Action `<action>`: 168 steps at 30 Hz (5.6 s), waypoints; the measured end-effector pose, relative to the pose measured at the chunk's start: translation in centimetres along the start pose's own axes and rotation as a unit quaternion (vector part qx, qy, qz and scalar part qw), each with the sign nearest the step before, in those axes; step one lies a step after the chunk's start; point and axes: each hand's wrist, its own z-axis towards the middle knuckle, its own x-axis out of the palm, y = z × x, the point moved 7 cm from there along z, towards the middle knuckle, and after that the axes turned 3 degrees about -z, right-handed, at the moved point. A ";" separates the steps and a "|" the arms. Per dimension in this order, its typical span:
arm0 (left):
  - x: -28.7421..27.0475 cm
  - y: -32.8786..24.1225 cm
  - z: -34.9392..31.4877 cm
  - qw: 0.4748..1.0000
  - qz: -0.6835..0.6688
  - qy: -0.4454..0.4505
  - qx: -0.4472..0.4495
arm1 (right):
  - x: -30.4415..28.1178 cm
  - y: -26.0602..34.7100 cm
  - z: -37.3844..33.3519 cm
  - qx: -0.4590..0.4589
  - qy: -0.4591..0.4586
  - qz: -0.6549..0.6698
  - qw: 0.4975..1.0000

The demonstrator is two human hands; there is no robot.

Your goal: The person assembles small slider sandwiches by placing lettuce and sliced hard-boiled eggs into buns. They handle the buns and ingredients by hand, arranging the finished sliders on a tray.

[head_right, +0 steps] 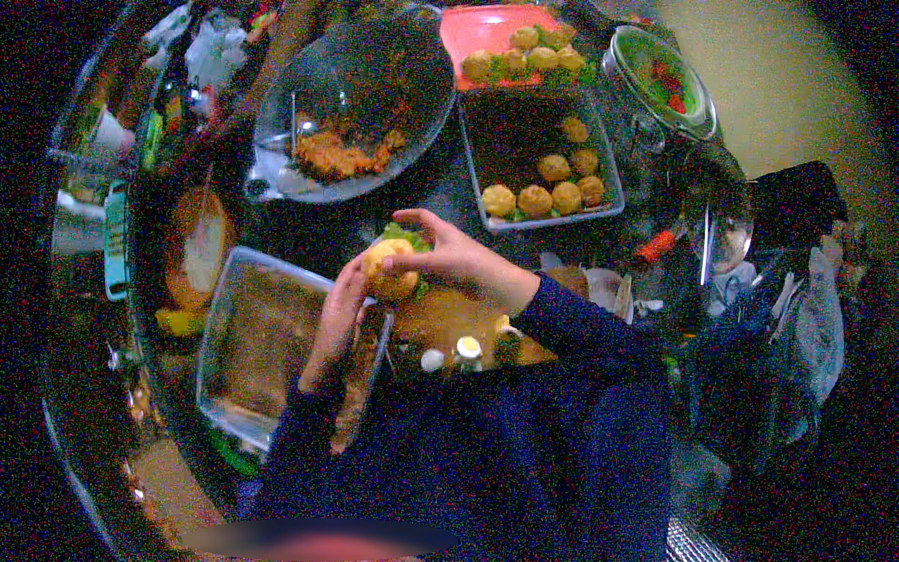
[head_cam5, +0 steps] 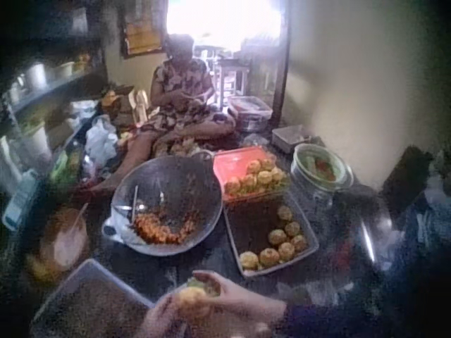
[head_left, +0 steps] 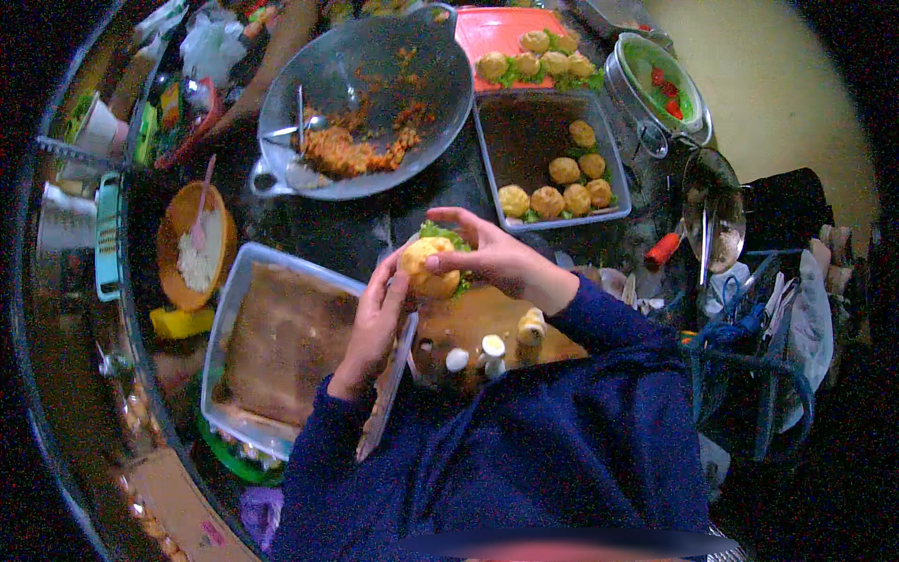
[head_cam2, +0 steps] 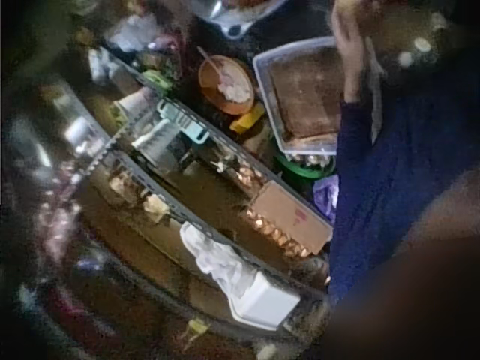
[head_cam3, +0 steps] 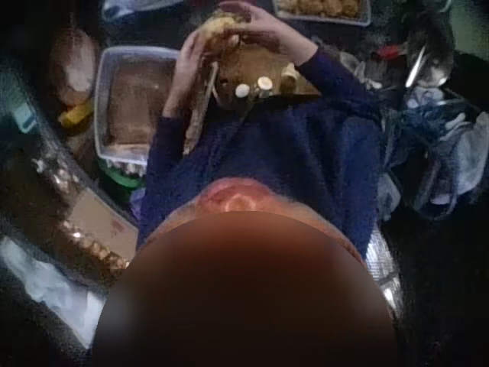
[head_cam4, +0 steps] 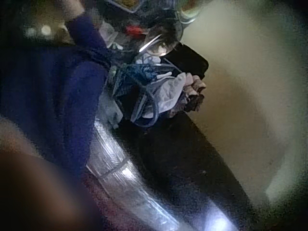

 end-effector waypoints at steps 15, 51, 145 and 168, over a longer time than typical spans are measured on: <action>-5.4 2.2 1.4 0.999 -0.004 -0.051 -0.008 | -35.4 16.7 27.1 -0.207 -0.333 -0.137 0.909; -3.6 -1.6 -5.5 0.911 0.350 -0.016 0.217 | -9.4 -2.4 -11.9 -0.156 -0.372 -0.325 0.855; -9.3 1.6 -5.9 0.991 -0.093 -0.073 0.069 | 14.2 2.9 -0.7 -0.313 -0.087 -0.276 0.905; -5.6 -0.1 -7.6 0.994 -0.092 0.044 0.040 | 14.9 -1.3 -2.4 -0.225 0.039 -0.010 0.974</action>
